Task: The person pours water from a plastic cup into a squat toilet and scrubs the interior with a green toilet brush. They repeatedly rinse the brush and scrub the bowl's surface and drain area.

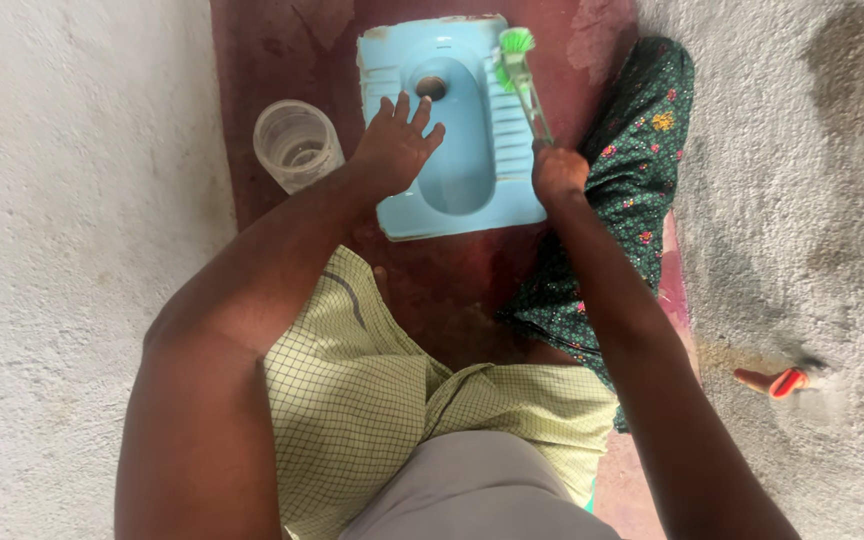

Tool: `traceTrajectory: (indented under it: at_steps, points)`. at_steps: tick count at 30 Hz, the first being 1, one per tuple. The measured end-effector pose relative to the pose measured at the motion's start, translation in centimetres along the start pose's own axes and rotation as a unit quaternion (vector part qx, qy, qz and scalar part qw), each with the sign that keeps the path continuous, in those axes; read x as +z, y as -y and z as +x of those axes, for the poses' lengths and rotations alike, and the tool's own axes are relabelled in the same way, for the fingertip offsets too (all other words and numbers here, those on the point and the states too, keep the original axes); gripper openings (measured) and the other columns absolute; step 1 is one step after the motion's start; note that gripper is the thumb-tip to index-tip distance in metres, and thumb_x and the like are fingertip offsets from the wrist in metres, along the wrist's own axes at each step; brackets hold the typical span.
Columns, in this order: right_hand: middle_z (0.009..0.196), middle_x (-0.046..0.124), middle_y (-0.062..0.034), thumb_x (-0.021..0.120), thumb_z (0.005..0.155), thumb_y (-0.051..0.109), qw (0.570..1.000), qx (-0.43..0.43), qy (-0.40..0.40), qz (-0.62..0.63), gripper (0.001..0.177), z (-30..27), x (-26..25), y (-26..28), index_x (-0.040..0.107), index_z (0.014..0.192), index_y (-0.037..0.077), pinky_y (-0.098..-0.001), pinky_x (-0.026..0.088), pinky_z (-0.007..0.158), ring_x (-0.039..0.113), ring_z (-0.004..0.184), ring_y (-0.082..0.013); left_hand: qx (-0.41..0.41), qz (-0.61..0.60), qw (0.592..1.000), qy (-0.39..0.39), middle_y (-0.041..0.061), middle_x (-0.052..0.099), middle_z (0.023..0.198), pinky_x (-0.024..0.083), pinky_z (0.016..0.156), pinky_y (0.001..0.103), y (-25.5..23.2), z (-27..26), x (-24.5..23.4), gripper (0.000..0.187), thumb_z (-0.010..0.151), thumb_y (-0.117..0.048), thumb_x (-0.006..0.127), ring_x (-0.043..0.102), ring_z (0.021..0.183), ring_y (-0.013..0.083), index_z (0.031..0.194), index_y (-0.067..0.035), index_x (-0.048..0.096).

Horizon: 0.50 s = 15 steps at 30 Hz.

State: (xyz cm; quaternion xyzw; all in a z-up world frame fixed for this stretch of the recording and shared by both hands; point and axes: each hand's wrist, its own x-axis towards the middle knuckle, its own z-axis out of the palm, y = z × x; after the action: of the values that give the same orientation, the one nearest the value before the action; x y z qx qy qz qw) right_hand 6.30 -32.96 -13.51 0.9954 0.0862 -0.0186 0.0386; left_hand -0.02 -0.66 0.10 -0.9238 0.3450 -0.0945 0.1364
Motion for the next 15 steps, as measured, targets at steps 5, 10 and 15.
traceTrajectory:
  at_steps: [5,10,15]
  points:
    - [0.11,0.072,-0.0159,0.051,0.1,0.019,1.0,0.004,-0.003,-0.021,0.025,-7.0,0.6,-0.7,0.071,0.115,0.019,-0.0444,0.062,0.07,0.076,0.086,-0.0343,0.014,0.007,1.0,0.014,0.032,0.04,0.156,0.035,0.108,0.066,-0.4,-0.1,-0.6,0.064,0.087,-0.013,0.065,0.043,0.136,0.0554,0.15,-0.007,0.052]
    - [0.11,0.069,-0.0134,0.048,0.103,0.025,1.0,0.021,0.01,-0.009,0.028,-13.0,-2.7,-1.6,0.068,0.124,0.029,-0.0455,0.062,0.067,0.076,0.083,-0.0358,0.005,-0.014,0.997,0.076,0.031,0.036,0.157,0.031,0.109,0.066,-0.6,-0.3,-0.9,0.067,0.085,-0.015,0.066,0.04,0.138,0.0555,0.149,-0.008,0.05]
    - [0.106,0.072,-0.0127,0.048,0.103,0.03,0.999,0.029,0.026,-0.007,0.032,-13.4,-3.6,-3.4,0.067,0.13,0.03,-0.0452,0.062,0.07,0.076,0.086,-0.0345,0.0,-0.001,0.997,0.074,0.029,0.04,0.156,0.034,0.108,0.066,-0.5,-0.8,-0.3,0.061,0.088,-0.015,0.064,0.041,0.138,0.0542,0.147,-0.01,0.051]
